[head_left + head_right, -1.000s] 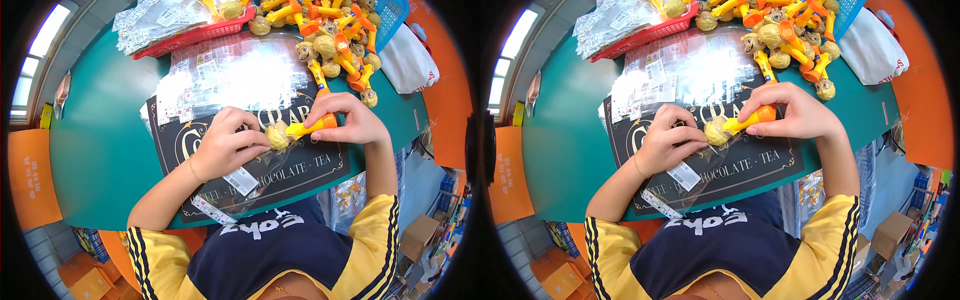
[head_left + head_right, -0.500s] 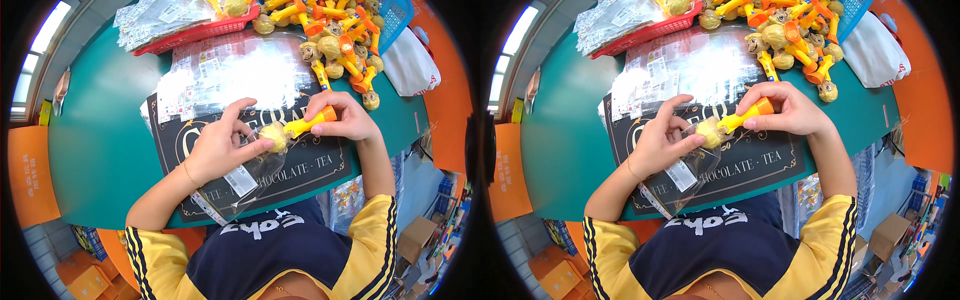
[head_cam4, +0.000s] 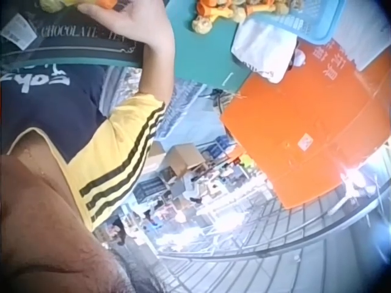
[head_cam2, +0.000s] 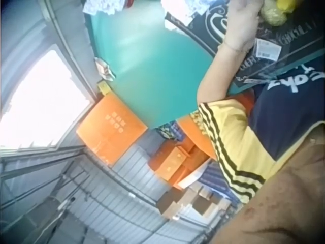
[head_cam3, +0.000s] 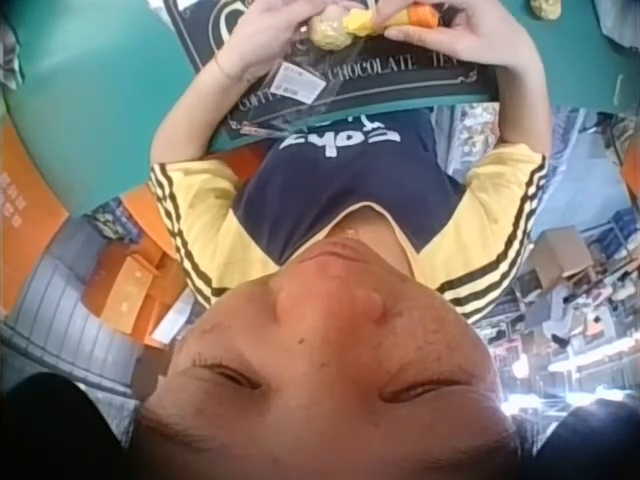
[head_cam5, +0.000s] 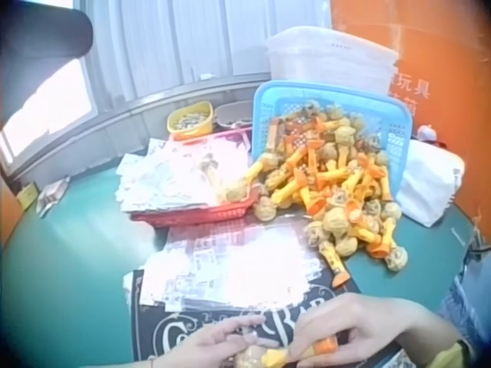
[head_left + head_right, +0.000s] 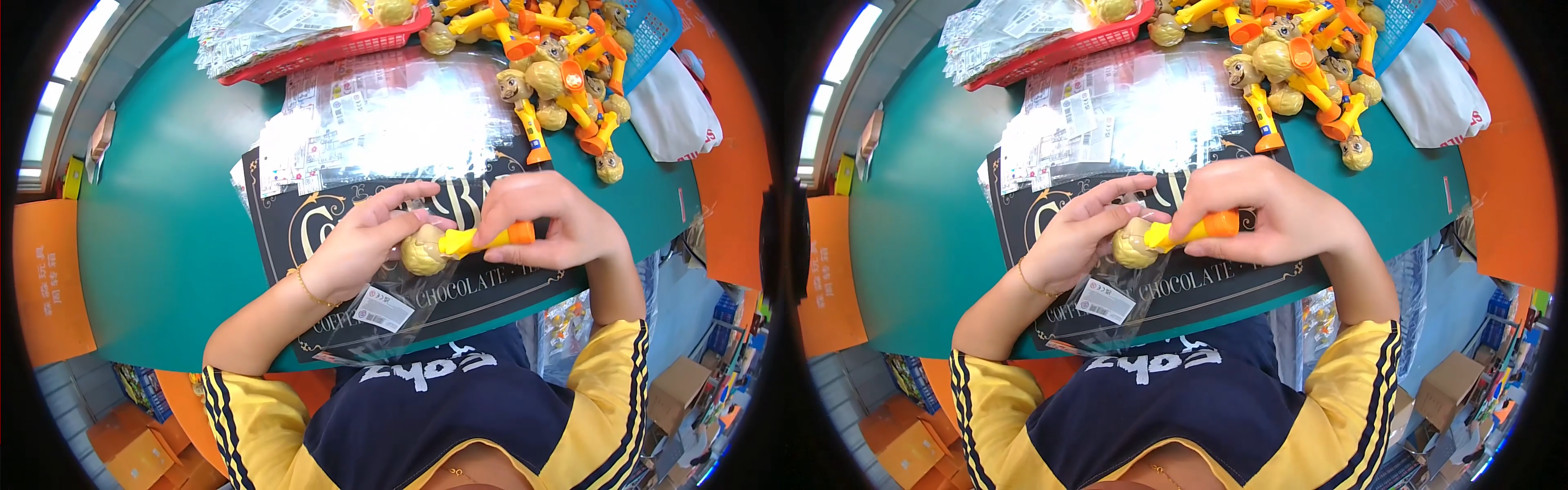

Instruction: Picking up small plastic toy components and placing them into clear plastic bags.

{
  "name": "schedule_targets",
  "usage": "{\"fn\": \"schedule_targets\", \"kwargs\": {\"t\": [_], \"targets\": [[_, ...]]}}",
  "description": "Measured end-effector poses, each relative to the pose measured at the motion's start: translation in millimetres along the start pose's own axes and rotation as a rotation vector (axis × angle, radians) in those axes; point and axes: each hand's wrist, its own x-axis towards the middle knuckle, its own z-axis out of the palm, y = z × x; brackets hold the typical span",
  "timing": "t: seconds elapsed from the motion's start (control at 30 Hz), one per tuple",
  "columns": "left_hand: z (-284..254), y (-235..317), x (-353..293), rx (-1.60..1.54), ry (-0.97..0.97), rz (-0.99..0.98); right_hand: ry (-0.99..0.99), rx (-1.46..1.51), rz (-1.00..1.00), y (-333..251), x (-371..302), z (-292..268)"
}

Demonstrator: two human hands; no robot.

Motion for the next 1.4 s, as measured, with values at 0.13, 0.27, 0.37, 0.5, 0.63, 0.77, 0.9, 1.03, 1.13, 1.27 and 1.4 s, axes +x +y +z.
{"fn": "schedule_targets", "kwargs": {"t": [0.13,0.27,0.37,0.5,0.63,0.77,0.9,1.03,1.13,1.27,1.4], "targets": [[3.2,-0.8,-1.3,-0.002,0.002,0.068,-0.028,0.255,0.192,11.6,3.7,-1.9],[6.5,-4.9,1.5,-0.010,0.002,0.074,-0.141,0.667,0.663,22.7,10.0,6.1],[3.6,-3.7,1.9,-0.103,0.049,0.092,0.037,0.618,0.545,35.6,13.3,19.7],[0.7,-1.1,2.0,-0.162,0.137,0.142,0.258,-0.040,0.440,12.0,22.8,24.2],[-2.7,-0.4,1.3,-0.255,0.199,0.118,0.307,0.324,0.337,15.5,20.0,25.4],[0.3,1.2,0.7,-0.306,0.185,0.117,0.350,0.324,0.371,14.2,18.1,11.6],[1.9,-0.9,1.8,-0.249,0.123,0.121,0.402,-0.099,0.175,17.2,21.3,15.9],[-3.4,-5.6,2.2,-0.214,0.115,0.111,0.374,-0.259,-0.034,15.7,23.2,20.8],[-0.7,-1.0,2.3,-0.243,0.099,0.122,0.405,-0.257,0.001,14.8,20.8,22.9],[-0.4,4.1,1.8,-0.183,0.083,0.149,0.484,-0.336,0.075,13.4,20.7,26.9],[-9.1,5.4,6.6,-0.239,0.113,0.169,0.287,-0.508,-0.163,6.9,17.8,25.0]]}}
